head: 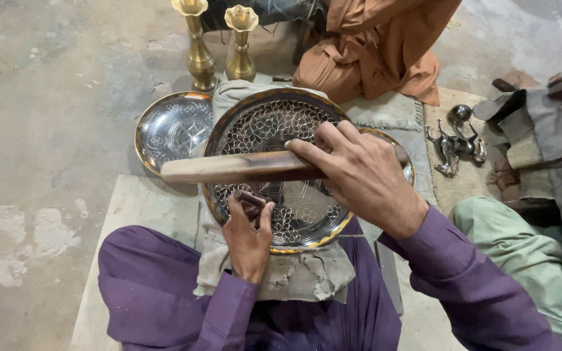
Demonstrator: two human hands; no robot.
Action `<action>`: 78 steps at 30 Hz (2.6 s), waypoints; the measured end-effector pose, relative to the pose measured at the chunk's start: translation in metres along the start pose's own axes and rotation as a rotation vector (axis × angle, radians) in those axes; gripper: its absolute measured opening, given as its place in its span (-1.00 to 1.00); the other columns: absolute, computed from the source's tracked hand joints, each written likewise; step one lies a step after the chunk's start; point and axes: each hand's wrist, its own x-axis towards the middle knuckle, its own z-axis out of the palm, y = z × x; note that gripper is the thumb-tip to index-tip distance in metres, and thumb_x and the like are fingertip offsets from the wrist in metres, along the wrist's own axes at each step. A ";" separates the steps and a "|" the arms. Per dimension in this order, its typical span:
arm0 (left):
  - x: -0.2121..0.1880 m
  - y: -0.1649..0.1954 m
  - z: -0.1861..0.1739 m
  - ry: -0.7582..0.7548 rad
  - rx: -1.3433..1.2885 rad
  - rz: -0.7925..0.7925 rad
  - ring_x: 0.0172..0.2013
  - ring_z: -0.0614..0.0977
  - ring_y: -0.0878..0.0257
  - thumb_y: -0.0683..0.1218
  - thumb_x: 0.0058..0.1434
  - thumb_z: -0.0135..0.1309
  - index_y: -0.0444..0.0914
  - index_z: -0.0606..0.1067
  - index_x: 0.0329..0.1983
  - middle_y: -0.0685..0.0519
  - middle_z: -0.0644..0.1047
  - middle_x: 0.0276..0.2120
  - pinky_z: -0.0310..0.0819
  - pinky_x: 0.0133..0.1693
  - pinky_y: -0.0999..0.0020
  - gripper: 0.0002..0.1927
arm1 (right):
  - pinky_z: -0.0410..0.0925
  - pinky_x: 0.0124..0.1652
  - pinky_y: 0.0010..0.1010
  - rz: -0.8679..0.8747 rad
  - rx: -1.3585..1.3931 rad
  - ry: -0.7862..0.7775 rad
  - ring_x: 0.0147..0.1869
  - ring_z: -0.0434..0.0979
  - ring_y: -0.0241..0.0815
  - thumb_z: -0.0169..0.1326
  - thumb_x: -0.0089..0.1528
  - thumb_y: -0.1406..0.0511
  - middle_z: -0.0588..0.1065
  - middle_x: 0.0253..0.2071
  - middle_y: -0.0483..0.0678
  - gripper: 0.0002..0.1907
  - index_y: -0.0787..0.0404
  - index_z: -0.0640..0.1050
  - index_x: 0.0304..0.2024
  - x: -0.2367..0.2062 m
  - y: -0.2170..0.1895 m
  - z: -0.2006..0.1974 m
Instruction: The person uses a hammer and a chisel to engrave a decorative pattern onto a large metal plate. The plate is held steady on a cushioned support while the person repeatedly strikes the chisel to create intricate designs.
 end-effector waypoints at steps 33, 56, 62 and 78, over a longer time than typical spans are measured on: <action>0.000 0.011 0.003 -0.058 -0.062 0.042 -0.26 0.77 0.18 -0.21 0.26 0.19 -0.32 0.41 0.01 -0.09 0.66 -0.27 0.66 -0.29 0.30 -0.70 | 0.44 -0.22 -0.18 0.073 0.318 0.076 -0.14 0.59 0.03 0.10 0.04 0.37 0.55 -0.10 0.01 -0.35 0.16 0.47 0.24 0.011 -0.002 0.021; 0.002 0.001 0.005 -0.070 -0.012 0.065 -0.25 0.77 0.15 -0.20 0.26 0.17 -0.25 0.37 0.20 -0.08 0.68 -0.28 0.70 -0.28 0.27 -0.55 | 0.34 -0.33 -0.23 0.063 -0.074 -0.106 -0.27 0.57 -0.11 0.11 0.13 0.33 0.54 -0.28 -0.11 -0.53 0.01 0.53 0.13 0.005 0.001 0.011; 0.004 0.000 0.005 -0.076 -0.004 0.132 -0.21 0.78 0.15 -0.21 0.29 0.18 -0.27 0.37 0.16 -0.07 0.69 -0.24 0.70 -0.23 0.24 -0.60 | 0.34 -0.32 -0.19 0.126 0.076 -0.079 -0.26 0.58 -0.10 0.13 0.04 0.39 0.54 -0.27 -0.11 -0.43 0.03 0.52 0.15 0.004 0.001 0.016; 0.003 0.002 0.004 -0.098 -0.053 0.155 -0.23 0.76 0.13 -0.20 0.26 0.17 -0.24 0.35 0.28 -0.08 0.67 -0.24 0.68 -0.19 0.21 -0.49 | 0.36 -0.37 -0.13 0.221 0.270 -0.050 -0.17 0.59 0.06 0.12 -0.04 0.41 0.55 -0.20 0.00 -0.37 0.17 0.49 0.14 -0.008 0.010 0.024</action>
